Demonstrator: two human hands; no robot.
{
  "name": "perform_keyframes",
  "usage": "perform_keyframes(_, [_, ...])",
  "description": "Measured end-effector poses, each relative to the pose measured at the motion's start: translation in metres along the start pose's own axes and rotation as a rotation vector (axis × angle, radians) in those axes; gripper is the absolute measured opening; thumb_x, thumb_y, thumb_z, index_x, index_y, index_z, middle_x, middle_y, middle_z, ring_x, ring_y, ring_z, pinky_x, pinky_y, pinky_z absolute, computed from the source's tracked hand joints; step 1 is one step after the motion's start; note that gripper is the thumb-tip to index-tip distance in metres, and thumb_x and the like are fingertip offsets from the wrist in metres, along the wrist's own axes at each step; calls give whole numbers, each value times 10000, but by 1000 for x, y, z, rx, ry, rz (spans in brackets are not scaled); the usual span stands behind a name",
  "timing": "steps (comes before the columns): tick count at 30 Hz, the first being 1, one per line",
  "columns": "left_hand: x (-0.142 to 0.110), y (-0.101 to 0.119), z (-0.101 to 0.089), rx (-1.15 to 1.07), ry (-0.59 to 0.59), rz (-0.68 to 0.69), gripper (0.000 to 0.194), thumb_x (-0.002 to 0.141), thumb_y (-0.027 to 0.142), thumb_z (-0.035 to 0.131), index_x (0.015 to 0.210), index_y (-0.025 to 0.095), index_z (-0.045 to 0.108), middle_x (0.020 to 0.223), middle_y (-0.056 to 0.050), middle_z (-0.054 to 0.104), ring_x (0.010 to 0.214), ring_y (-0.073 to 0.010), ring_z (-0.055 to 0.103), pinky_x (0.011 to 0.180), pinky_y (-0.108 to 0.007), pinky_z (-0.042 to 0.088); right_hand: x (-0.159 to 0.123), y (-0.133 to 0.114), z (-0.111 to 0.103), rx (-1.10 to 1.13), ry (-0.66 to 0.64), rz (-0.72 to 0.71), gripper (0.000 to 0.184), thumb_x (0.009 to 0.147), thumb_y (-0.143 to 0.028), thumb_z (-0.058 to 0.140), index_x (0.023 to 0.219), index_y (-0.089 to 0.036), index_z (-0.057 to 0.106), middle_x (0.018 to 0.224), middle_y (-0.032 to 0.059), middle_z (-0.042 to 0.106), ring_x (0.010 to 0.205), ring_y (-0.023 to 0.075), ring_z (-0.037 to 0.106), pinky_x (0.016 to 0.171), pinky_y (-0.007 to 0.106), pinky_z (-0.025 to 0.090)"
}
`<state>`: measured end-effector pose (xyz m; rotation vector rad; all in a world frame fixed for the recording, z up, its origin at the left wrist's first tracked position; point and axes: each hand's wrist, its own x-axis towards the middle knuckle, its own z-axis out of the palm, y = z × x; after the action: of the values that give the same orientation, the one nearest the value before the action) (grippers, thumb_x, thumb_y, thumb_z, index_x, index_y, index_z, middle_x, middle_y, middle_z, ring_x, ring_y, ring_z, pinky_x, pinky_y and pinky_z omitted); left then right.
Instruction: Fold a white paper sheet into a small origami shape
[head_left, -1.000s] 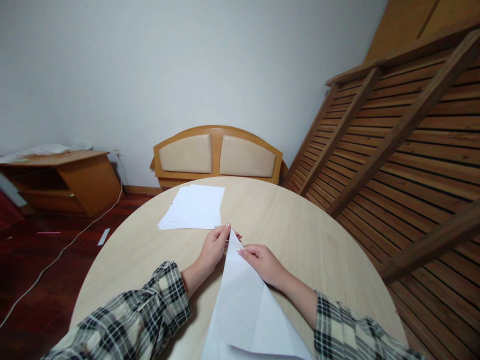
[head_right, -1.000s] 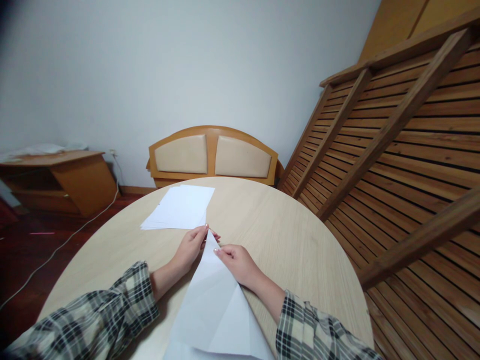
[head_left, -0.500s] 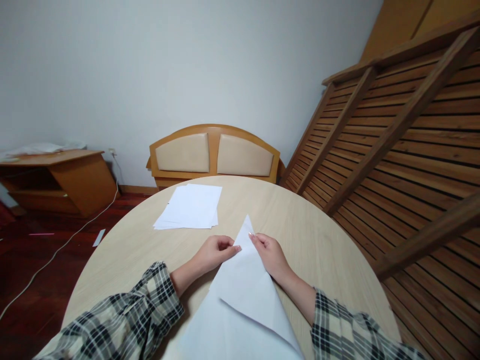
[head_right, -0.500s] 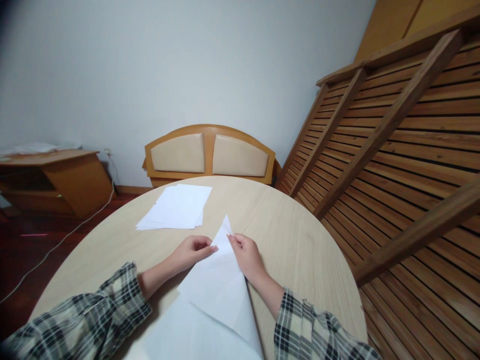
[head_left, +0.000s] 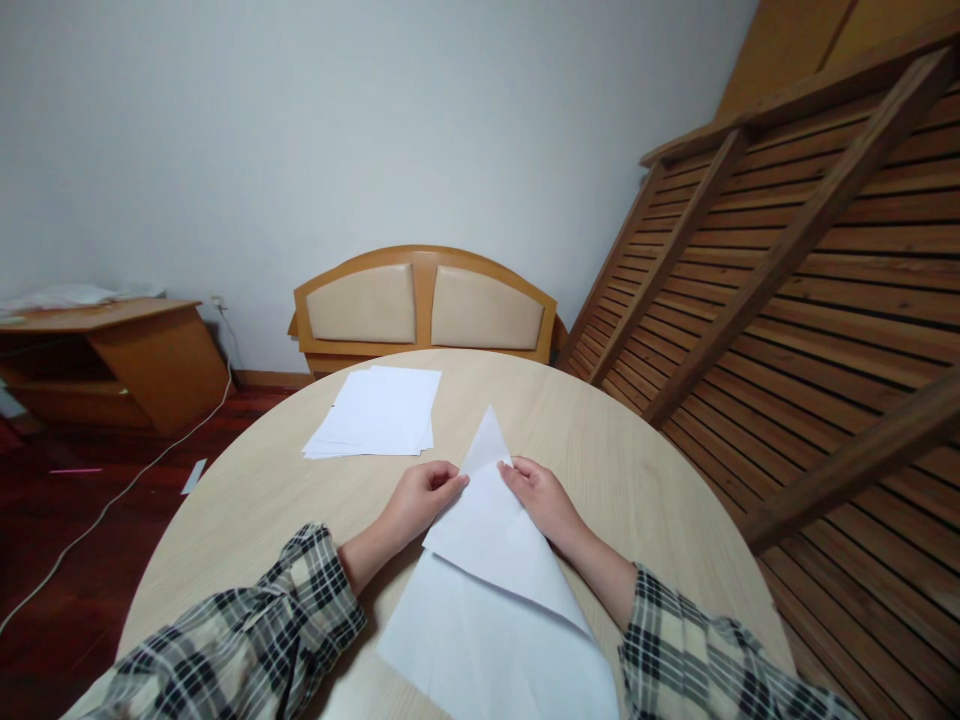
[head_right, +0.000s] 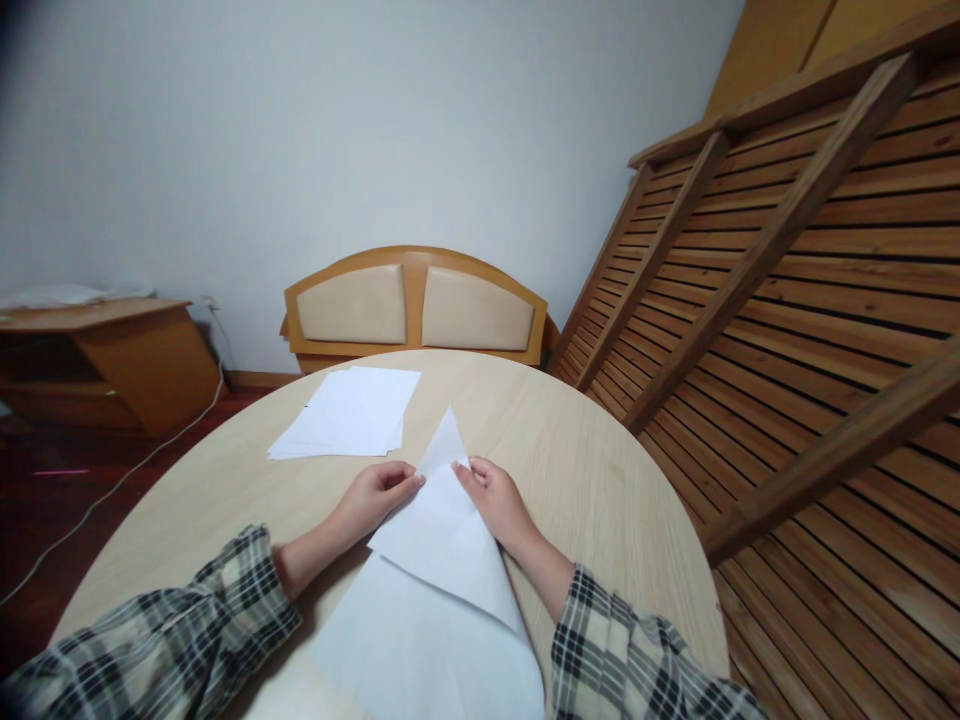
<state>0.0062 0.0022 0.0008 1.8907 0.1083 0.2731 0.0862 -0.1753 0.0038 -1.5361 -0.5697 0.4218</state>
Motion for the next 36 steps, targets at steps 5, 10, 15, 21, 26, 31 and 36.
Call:
perform_keyframes(5, [2,-4,-5,19,118,48,320,752,454,596,691,140,601,630,0,516,595,-137,442,547,-244,327,-3,2,2,23,-25,85,487,633,-601,724,778,-146,633,707,50,684,661,191,621,571,273,445])
perform_keyframes(10, [3,-7,-6,6,97,67,311,761,441,592,693,138,606,648,-6,520,613,-139,448,554,-243,335,-4,6,2,64,5,116,456,646,-573,731,762,-142,636,711,53,698,639,178,621,556,264,436])
perform_keyframes(15, [6,-11,-5,-1,80,45,331,759,457,596,708,131,624,657,-13,535,616,-141,454,545,-242,333,-5,4,1,93,11,139,435,641,-546,749,762,-144,636,694,42,694,609,159,605,537,249,425])
perform_keyframes(21, [7,-12,-4,-15,71,59,312,758,439,600,695,134,610,633,2,505,589,-128,428,531,-240,315,-5,2,1,121,7,157,433,625,-538,763,768,-146,645,681,31,680,601,154,590,534,247,415])
perform_keyframes(26, [4,-6,-5,-21,85,59,307,750,442,595,687,142,591,623,9,490,579,-127,425,527,-242,310,-4,3,1,94,33,133,432,696,-573,691,738,-146,645,652,19,644,567,134,536,515,244,372])
perform_keyframes(31, [1,0,-5,-16,72,43,322,746,456,595,689,139,591,633,2,503,589,-134,441,545,-250,325,-3,6,0,76,47,105,435,718,-583,661,743,-148,650,653,16,631,577,136,522,534,253,373])
perform_keyframes(36, [-1,4,-6,-47,43,16,346,726,485,608,700,140,588,620,11,486,577,-129,427,528,-242,310,-4,5,-1,64,50,85,410,710,-562,679,731,-153,657,672,23,643,594,144,533,541,255,384])
